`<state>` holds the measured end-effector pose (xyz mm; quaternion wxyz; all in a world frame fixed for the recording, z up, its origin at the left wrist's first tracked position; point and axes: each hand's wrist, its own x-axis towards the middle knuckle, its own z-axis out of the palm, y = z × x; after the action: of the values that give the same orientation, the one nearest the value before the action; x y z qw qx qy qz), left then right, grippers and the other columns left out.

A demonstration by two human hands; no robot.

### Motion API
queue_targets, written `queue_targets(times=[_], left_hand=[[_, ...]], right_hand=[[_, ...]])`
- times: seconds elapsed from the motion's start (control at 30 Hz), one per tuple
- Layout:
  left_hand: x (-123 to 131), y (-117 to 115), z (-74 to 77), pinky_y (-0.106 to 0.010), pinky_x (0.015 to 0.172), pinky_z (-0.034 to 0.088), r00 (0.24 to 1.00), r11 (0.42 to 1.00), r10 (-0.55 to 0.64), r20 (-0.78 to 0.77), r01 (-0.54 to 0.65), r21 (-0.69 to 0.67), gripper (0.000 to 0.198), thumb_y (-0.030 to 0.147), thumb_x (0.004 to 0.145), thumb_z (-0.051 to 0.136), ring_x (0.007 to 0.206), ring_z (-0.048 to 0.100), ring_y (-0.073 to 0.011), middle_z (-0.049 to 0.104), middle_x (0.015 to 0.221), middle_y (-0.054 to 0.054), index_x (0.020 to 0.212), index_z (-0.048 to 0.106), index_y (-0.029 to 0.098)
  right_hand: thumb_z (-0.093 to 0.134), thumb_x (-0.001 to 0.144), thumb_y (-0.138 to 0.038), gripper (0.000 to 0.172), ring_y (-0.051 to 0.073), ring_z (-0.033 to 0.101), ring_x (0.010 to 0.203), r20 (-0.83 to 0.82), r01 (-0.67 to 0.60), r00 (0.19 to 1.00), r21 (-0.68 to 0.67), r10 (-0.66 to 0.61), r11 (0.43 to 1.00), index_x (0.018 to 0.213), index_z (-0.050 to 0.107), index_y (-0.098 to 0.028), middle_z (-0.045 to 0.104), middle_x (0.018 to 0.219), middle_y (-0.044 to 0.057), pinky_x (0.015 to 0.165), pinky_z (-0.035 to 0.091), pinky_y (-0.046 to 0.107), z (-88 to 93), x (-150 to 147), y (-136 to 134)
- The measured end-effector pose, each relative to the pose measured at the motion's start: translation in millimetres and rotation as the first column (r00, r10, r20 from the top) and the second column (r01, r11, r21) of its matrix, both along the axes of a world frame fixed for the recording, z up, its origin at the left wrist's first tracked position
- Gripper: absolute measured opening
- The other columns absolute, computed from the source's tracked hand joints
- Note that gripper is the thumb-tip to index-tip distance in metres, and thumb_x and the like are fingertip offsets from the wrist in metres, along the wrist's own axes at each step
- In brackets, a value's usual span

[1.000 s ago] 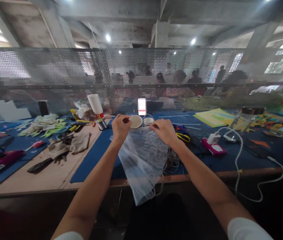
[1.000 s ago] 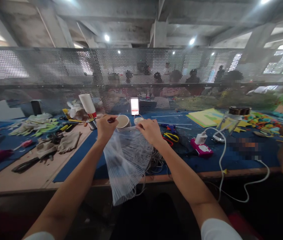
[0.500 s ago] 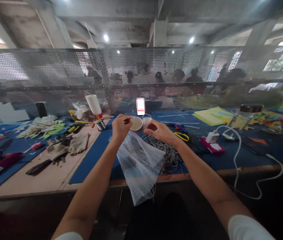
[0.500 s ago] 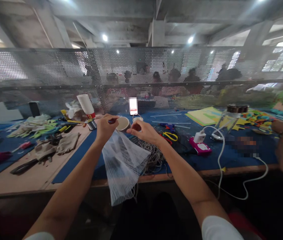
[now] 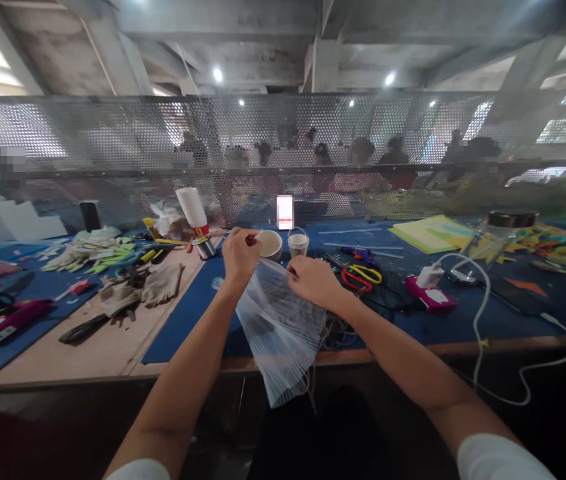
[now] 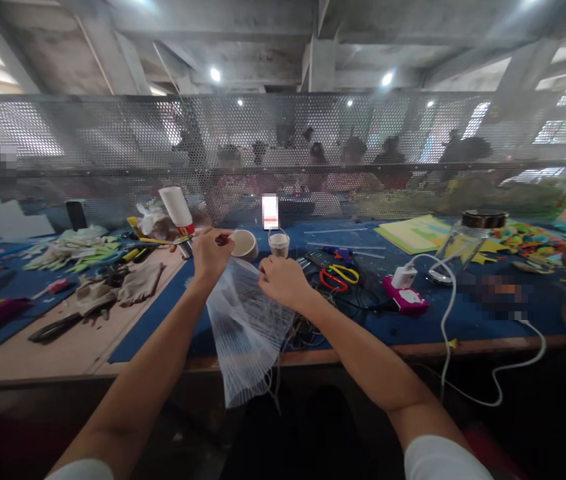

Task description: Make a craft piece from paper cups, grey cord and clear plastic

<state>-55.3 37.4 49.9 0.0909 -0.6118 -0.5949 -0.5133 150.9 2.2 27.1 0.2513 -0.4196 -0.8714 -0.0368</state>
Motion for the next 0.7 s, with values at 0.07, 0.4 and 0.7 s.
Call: queue_targets(times=[0.07, 0.4, 0.7], left_hand=[[-1.5, -0.1, 1.0, -0.03, 0.079, 0.049, 1.0, 1.0, -0.007, 0.003, 0.007, 0.002, 0.024, 0.012, 0.076, 0.062, 0.078, 0.062, -0.0189, 0.069, 0.085, -0.006, 0.091, 0.08, 0.016], [0.2, -0.5, 2.3, -0.027, 0.071, 0.05, 0.944, 0.942, -0.33, 0.016, 0.33, -0.055, 0.021, 0.011, 0.077, 0.063, 0.071, 0.061, -0.0145, 0.07, 0.085, -0.004, 0.089, 0.08, 0.017], [6.5, -2.1, -2.9, -0.027, 0.069, 0.048, 0.747, 0.745, -0.664, 0.014, 0.664, -0.062, 0.015, 0.019, 0.088, 0.066, 0.08, 0.063, -0.0154, 0.068, 0.092, -0.006, 0.095, 0.079, 0.019]], right_hand=[[0.055, 0.094, -0.02, 0.017, 0.023, 0.067, 0.091, -0.074, 0.011, 0.997, -0.041, -0.014, 0.999, 0.103, 0.069, -0.022, 0.074, 0.106, 0.007, 0.075, 0.042, 0.033, 7.3, 11.6, 7.2], [0.059, 0.099, -0.021, 0.014, 0.022, 0.066, 0.099, -0.427, -0.103, 0.892, 0.12, 0.145, 0.987, 0.103, 0.071, -0.023, 0.072, 0.103, 0.006, 0.089, 0.047, 0.036, 20.7, 41.4, 35.8], [0.067, 0.095, -0.026, 0.005, 0.02, 0.068, 0.095, -0.563, -0.239, 0.789, 0.087, 0.246, 0.967, 0.098, 0.07, -0.023, 0.073, 0.101, 0.005, 0.089, 0.051, 0.036, 17.9, 33.4, 34.2]])
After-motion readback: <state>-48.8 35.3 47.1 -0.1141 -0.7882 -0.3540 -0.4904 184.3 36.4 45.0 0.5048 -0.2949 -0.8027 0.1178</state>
